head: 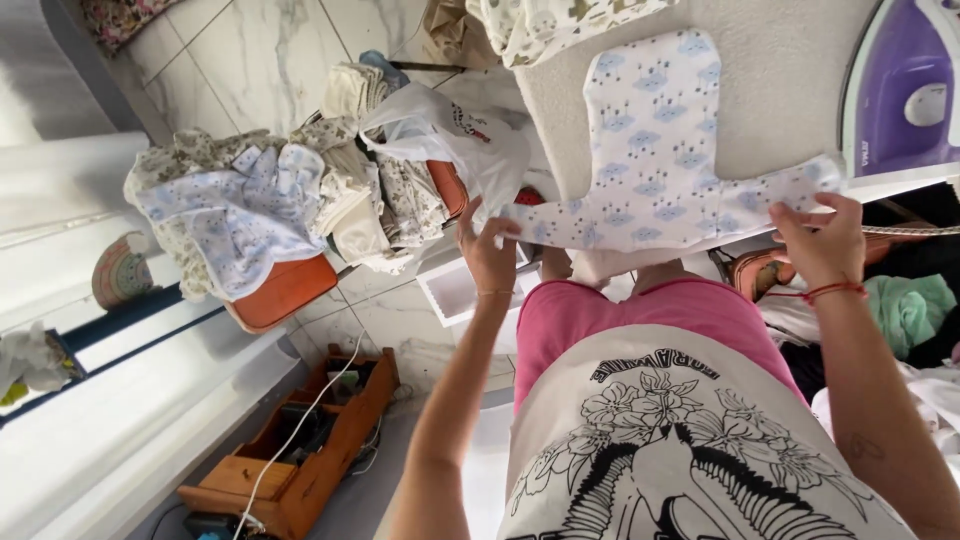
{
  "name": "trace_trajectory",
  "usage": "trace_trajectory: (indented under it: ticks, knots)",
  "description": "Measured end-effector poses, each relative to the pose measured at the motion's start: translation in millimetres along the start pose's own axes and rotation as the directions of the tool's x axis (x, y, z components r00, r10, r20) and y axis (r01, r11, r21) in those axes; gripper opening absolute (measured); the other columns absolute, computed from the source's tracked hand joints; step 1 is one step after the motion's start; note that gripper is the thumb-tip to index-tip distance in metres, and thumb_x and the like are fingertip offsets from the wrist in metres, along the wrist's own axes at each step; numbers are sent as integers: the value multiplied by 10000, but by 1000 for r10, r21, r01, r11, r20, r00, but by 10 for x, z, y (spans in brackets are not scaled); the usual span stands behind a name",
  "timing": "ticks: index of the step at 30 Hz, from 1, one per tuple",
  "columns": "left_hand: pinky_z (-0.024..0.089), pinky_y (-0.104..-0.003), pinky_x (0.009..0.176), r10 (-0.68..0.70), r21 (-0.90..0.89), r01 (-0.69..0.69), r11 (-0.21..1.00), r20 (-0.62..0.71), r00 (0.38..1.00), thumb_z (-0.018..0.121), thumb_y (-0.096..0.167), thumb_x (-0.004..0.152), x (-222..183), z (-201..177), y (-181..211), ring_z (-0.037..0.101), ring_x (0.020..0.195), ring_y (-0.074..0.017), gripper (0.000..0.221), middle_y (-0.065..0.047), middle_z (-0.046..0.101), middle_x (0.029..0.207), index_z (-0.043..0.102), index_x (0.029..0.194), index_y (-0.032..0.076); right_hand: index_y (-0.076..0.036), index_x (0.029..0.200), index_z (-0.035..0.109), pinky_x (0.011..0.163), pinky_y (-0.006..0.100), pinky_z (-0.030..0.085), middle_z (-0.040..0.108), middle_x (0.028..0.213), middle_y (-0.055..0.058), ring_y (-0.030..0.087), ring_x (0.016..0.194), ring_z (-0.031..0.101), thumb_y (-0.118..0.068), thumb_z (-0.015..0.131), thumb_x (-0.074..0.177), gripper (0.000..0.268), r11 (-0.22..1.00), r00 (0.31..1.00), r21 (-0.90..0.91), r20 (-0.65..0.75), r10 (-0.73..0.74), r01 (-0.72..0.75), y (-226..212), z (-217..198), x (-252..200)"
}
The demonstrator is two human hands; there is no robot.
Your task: Ironing and folding various pieces of baby clothing on an ironing board.
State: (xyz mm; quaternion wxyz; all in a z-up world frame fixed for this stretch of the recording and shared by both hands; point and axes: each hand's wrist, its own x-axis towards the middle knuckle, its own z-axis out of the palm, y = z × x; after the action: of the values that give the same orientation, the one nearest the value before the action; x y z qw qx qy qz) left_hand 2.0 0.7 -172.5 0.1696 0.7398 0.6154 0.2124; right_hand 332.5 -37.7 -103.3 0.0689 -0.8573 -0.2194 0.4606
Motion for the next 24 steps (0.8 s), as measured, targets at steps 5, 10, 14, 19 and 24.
trace_trajectory:
  ticks: [5, 10, 14, 19, 24]
  knots:
    - [323, -368, 998, -377, -711, 294, 639, 44, 925, 487, -214, 549, -150, 82, 665, 392, 1178, -214, 385, -22, 441, 1132, 484, 656, 155, -175, 993, 359, 540, 145, 525, 627, 893, 6, 25, 654, 657, -224, 727, 755, 441, 708, 950, 696, -131, 285, -116, 282, 238, 176]
    - [523, -297, 711, 208, -680, -43, 732, 162, 965, 459, -138, 769, -22, 186, 1187, 467, 1142, -249, 304, -69, 426, 1177, 497, 903, 133, -97, 879, 481, 314, 162, 317, 601, 638, 21, 34, 392, 480, -205, 714, 728, 298, 693, 927, 694, -98, 362, -197, 385, 374, 283]
    - [439, -260, 389, 268, -508, -119, 853, 231, 935, 436, -61, 821, -70, 331, 1169, 626, 888, -175, 283, 29, 491, 1199, 483, 1014, 141, -142, 602, 384, 347, 183, 338, 454, 518, -7, 55, 423, 420, -117, 659, 769, 323, 722, 944, 692, -241, 226, 4, 446, 434, 279]
    - [209, -545, 1063, 418, 15, -474, 880, 447, 791, 478, 372, 867, -90, 515, 856, 155, 1319, -182, 434, 18, 167, 1389, 310, 1230, 205, 8, 906, 423, 496, 267, 357, 461, 756, 74, 132, 588, 389, 2, 632, 792, 238, 763, 665, 43, -525, -532, 645, 306, 545, -28]
    - [93, -570, 1049, 307, 137, -394, 909, 421, 854, 505, 535, 748, -97, 605, 913, 123, 1359, -198, 719, -17, 144, 1457, 275, 1351, 220, -46, 763, 564, 745, 357, 442, 589, 1060, 120, 297, 908, 569, -194, 633, 771, 163, 211, 136, -261, -277, -951, 942, 296, 1007, 45]
